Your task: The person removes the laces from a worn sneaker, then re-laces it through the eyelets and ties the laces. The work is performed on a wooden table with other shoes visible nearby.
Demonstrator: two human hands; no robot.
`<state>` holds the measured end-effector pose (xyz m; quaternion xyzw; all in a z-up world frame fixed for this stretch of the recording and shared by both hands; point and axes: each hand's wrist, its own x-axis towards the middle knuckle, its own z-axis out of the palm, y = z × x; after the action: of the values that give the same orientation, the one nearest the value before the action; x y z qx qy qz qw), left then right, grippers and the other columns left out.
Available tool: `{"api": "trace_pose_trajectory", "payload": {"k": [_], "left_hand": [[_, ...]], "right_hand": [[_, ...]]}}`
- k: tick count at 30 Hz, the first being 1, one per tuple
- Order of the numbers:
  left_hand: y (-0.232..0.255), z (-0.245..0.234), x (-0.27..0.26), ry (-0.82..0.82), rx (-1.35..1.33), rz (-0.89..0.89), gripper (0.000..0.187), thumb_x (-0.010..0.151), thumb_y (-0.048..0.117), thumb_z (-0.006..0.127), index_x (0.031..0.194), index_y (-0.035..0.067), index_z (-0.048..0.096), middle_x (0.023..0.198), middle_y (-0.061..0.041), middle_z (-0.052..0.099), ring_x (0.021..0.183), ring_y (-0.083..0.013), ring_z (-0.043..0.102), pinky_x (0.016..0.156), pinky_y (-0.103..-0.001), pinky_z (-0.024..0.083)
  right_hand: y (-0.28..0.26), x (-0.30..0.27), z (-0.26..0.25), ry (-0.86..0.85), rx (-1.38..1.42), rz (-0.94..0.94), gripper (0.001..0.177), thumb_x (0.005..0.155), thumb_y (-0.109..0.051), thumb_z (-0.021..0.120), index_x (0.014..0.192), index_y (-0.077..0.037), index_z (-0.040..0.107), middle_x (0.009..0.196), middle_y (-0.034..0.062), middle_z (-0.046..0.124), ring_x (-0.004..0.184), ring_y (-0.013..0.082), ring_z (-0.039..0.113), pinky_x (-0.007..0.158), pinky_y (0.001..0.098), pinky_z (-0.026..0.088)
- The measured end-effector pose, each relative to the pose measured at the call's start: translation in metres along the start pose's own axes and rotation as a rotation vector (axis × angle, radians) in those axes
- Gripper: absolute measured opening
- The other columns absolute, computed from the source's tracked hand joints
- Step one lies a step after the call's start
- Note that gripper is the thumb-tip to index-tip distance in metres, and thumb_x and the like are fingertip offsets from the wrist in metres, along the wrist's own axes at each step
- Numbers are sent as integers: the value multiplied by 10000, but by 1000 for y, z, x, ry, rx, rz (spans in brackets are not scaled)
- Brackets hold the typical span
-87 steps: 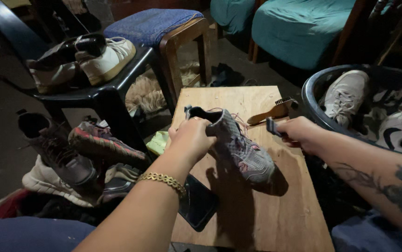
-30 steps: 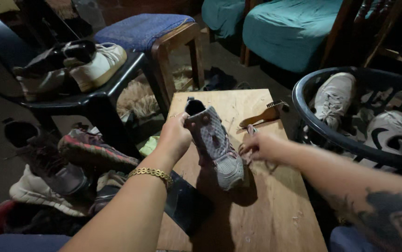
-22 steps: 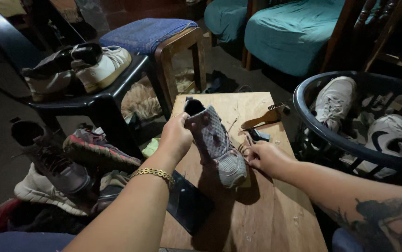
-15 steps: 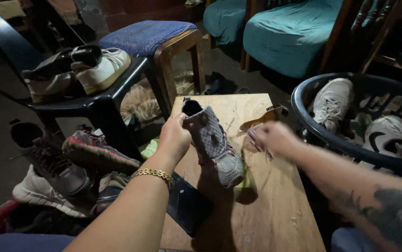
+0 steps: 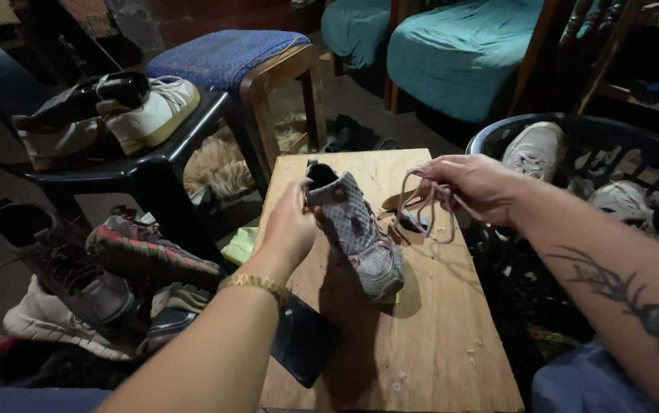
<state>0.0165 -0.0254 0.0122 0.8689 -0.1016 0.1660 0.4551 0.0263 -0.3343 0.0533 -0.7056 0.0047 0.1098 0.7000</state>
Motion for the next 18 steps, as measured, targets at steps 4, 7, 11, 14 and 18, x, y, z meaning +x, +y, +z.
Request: {"api": "trace_pose_trajectory", "payload": {"k": [4, 7, 11, 14, 18], "left_hand": [[31, 6, -13, 34, -207, 45, 391, 970, 124, 573, 1355, 57, 557, 1275, -209, 666, 1145, -296, 645, 959, -373, 522], [56, 28, -20, -280, -551, -117, 472, 981, 203, 629, 1410, 99, 461, 1265, -138, 664, 1127, -200, 650, 961, -329, 525], [58, 27, -14, -458, -649, -141, 391, 911, 183, 717, 1250, -7, 673, 1050, -109, 735, 912, -172, 668, 823, -324, 546], [44, 4, -8, -413, -575, -176, 294, 939, 215, 673, 1086, -16, 779, 921, -70, 776, 816, -149, 671, 781, -286, 558], [37, -19, -1, -341, -552, -183, 272, 953, 235, 654, 1046, 15, 785, 889, -61, 761, 761, -153, 664, 717, -291, 547]], "right_hand": [[-15, -10, 10, -101, 5, 22, 195, 978, -195, 632, 1065, -38, 705, 786, 4, 671, 581, 53, 551, 535, 216, 459], [-30, -11, 21, -102, -34, 75, 193, 952, -174, 644, 1076, -32, 690, 836, 25, 684, 633, 75, 613, 627, 234, 527], [-38, -12, 19, -140, -30, -49, 210, 938, -135, 660, 1105, -15, 701, 888, 27, 692, 683, 80, 630, 686, 246, 575], [-37, -14, 9, -20, -73, -48, 215, 951, -147, 657, 1119, -25, 711, 888, 26, 682, 702, 85, 615, 685, 262, 588], [-32, -16, 2, -9, -41, 34, 201, 962, -135, 651, 1124, -28, 701, 921, 23, 711, 749, 68, 620, 685, 211, 521]]}}
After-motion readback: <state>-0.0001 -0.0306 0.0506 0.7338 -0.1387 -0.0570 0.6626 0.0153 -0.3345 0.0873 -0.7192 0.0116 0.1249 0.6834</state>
